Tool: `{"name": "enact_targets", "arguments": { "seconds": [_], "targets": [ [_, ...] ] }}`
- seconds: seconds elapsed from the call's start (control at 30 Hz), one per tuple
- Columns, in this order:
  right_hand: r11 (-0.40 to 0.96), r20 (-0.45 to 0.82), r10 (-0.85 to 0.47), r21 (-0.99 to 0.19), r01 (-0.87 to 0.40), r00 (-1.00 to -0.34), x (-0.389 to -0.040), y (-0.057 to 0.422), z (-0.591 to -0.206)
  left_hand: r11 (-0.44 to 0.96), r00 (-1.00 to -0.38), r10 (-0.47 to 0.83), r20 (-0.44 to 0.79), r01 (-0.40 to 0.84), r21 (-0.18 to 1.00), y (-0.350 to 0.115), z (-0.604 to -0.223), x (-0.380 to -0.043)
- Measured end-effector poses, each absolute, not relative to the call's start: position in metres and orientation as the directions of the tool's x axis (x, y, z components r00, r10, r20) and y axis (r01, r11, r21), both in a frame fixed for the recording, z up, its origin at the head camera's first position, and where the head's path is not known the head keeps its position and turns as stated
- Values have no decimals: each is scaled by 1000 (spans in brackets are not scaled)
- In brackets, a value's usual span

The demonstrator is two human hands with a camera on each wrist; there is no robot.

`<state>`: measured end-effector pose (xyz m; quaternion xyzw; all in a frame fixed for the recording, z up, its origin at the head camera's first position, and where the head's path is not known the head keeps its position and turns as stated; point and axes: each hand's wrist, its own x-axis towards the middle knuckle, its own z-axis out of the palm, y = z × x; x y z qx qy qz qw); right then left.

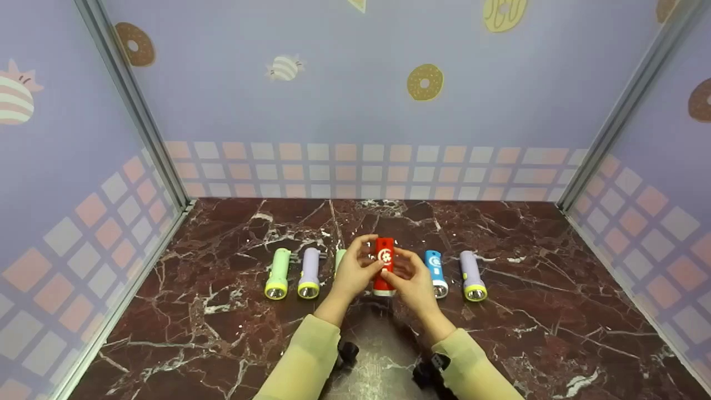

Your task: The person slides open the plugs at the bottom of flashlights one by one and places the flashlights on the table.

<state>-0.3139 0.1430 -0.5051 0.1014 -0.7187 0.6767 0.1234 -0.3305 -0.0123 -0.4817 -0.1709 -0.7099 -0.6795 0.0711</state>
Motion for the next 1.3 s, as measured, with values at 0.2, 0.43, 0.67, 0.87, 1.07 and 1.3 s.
{"name": "enact_targets", "arguments": {
  "seconds": [0.2, 0.43, 0.67, 0.87, 1.07, 1.3],
  "targets": [
    [70, 315, 22, -947, -312, -949, -313, 142, -505, 27, -933, 153, 325, 333, 943, -13, -482, -331],
    [76, 301, 25, -951, -299, -953, -312, 141, -506, 29, -935, 132, 331, 337, 941, -13, -481, -330],
    [80, 286, 9, -955, -285, -958, -310, 139, -507, 56, -934, 91, 345, 350, 935, -15, -480, -332],
    [72, 264, 9, -962, -263, -965, -307, 136, -506, 53, -944, 83, 320, 325, 944, -18, -480, -333],
    [69, 240, 7, -969, -239, -971, -305, 133, -506, 41, -951, 77, 301, 305, 952, -19, -478, -333],
    [50, 234, 6, -971, -233, -972, -305, 132, -507, 54, -947, 66, 314, 318, 947, -18, -479, -335]
  ]
}}
